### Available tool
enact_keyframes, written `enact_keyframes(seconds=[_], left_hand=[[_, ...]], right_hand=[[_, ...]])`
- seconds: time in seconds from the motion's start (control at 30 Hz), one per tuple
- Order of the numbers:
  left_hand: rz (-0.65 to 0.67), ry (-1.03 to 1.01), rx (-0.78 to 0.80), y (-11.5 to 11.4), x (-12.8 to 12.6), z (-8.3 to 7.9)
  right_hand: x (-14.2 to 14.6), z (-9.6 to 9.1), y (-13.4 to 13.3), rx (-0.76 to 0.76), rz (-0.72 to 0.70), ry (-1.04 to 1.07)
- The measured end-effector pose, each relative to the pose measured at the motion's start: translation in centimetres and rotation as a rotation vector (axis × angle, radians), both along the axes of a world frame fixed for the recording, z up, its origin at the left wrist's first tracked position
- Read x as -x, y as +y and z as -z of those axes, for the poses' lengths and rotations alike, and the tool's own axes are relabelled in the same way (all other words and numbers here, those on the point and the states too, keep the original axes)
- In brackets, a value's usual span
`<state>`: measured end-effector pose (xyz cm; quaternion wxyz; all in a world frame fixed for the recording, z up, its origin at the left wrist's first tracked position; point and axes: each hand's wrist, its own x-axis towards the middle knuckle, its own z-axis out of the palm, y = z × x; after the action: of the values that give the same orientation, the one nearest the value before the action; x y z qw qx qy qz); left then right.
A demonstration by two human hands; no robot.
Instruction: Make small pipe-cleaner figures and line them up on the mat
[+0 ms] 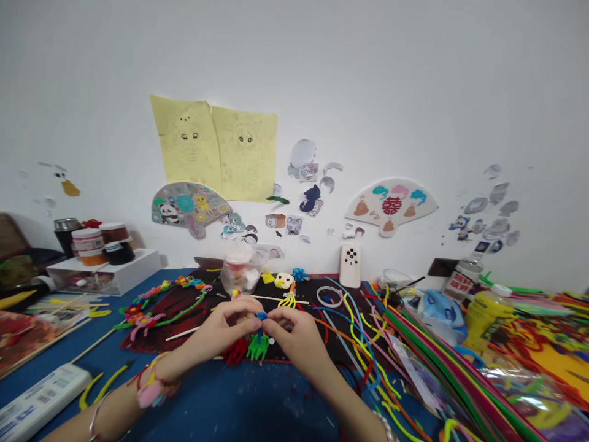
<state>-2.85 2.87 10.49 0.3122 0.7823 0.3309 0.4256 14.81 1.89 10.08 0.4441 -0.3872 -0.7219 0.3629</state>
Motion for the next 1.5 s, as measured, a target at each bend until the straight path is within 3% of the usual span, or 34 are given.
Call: enact_keyframes(seconds=[0.13,0.27,0.43,0.63,0.83,0.93,1.13,1.27,1.33,1.5], left_hand=[[-0.050,0.065,-0.004,-0.5,-0.2,-0.3],[-0.187,0.165,-0.206,-1.1,-0.4,-0.4],[-0.214,0.239,-0.305,-1.5,-0.6,0.2],[-0.237,0.235,-0.286,-1.8,-1.0,0.4],[-0.194,0.199,-0.154,-1.4,-1.2,0.4],[-0.172,0.176,-0.104,-1.0,-1.0,0.5],[-0.130,0.089,0.051,-0.2,-1.0,1.1],[-0.036,0.011,0.287,0.1,-1.1,1.5],[-0.015,-0.002,0.328,0.1,-1.1,1.5],[-0.110,0.087,0.121,-0.4,-1.2,1.3]], right_hand=[[0.1,-0.1,-0.3,-0.095,0.042,0.038],[0.0,-0.3,-0.6,-0.147,0.029,0.030],[0.0,-0.3,-0.9,-0.298,0.152,-0.083],[0.0,-0.1,-1.1,-0.574,0.192,-0.228],[-0.2,0.6,-0.8,-0.768,0.161,-0.338],[-0.2,0.5,-0.5,-0.693,0.180,-0.306],[-0.7,-0.2,0.3,-0.226,0.088,-0.078],[-0.7,-0.3,0.3,-0.232,0.129,-0.081],[-0.5,-0.3,0.3,-0.247,0.137,-0.095],[-0.2,0.2,0.2,-0.303,0.127,-0.196]])
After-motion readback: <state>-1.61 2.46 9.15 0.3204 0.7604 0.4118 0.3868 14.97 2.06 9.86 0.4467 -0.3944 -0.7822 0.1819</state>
